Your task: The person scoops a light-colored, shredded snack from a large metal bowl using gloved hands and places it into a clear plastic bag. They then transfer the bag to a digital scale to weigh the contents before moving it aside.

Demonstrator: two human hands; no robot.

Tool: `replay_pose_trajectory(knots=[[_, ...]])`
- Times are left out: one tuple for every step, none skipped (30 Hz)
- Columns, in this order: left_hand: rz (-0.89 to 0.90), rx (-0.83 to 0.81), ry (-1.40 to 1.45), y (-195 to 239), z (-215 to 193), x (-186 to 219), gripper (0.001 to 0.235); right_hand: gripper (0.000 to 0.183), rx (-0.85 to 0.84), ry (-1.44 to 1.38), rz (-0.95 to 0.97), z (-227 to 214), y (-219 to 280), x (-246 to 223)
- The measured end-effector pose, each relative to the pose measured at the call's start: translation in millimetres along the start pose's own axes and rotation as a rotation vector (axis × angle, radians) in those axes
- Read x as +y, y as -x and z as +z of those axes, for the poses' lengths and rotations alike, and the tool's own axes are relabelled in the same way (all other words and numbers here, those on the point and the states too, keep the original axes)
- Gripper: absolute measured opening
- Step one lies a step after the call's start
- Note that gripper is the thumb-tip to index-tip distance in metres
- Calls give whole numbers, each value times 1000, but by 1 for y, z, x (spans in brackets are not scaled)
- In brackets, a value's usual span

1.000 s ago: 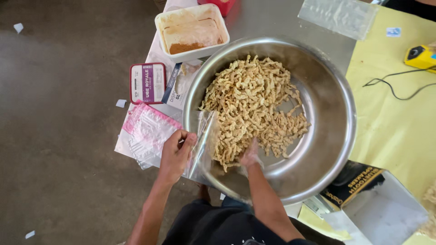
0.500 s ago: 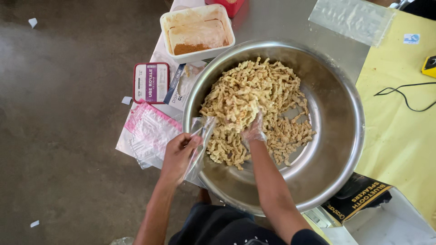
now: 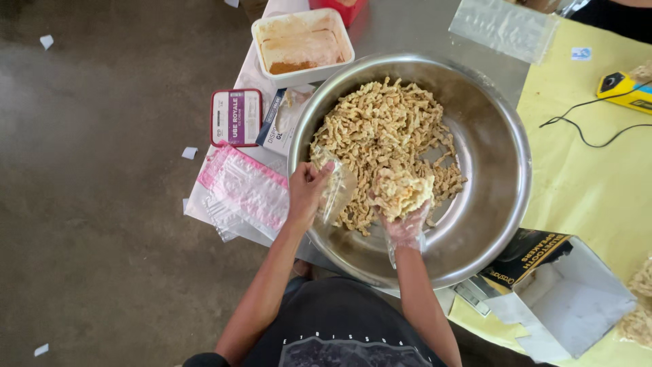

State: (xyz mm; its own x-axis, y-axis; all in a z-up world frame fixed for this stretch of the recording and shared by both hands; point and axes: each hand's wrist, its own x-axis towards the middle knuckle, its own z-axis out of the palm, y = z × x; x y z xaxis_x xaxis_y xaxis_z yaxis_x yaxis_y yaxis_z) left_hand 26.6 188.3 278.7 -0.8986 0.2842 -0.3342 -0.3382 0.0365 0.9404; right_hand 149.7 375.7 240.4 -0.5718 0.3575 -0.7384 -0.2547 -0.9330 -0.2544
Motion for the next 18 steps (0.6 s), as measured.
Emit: replay_pose_trajectory(knots=[[-38, 11, 16, 2, 0, 2, 37, 76, -70, -1, -32, 0, 11, 1], [-76, 22, 33, 3, 0, 3, 36, 75, -140, -1, -64, -2, 22, 1], [-115, 33, 47, 3, 0, 4, 36, 73, -210, -3, -95, -2, 31, 2], [-137, 19, 113, 5, -1, 4, 29, 72, -229, -29, -105, -3, 39, 5], [-159, 4, 180, 5, 0, 5, 22, 72, -250, -55, -116, -3, 46, 6], [-181, -12, 247, 5, 0, 7, 15, 71, -270, -81, -126, -2, 50, 6], [-189, -52, 210, 5, -2, 8, 8, 70, -286, -93, -132, -2, 55, 8], [-196, -92, 173, 4, -4, 11, 9, 70, -301, -105, -138, -2, 59, 10], [-206, -132, 137, 4, -6, 13, 15, 69, -315, -115, -143, -3, 62, 11], [-174, -153, 130, 6, -7, 14, 19, 69, -305, -121, -149, -4, 66, 11], [-137, -173, 121, 6, -9, 17, 22, 69, -300, -130, -153, -3, 68, 13], [-99, -194, 112, 7, -11, 21, 26, 69, -295, -139, -157, -1, 71, 14], [-116, -207, 66, 6, -12, 25, 22, 69, -326, -146, -162, 0, 74, 15], [-132, -220, 19, 5, -12, 30, 20, 70, -357, -153, -167, 2, 77, 16], [-149, -233, -25, 5, -11, 35, 19, 71, -387, -159, -173, 2, 80, 16], [-103, -222, -163, 6, -11, 38, 22, 71, -379, -166, -170, 4, 83, 16], [-55, -208, -300, 8, -10, 42, 27, 70, -371, -173, -167, 5, 86, 15], [-7, -194, -437, 9, -8, 44, 31, 70, -363, -179, -164, 6, 89, 14]])
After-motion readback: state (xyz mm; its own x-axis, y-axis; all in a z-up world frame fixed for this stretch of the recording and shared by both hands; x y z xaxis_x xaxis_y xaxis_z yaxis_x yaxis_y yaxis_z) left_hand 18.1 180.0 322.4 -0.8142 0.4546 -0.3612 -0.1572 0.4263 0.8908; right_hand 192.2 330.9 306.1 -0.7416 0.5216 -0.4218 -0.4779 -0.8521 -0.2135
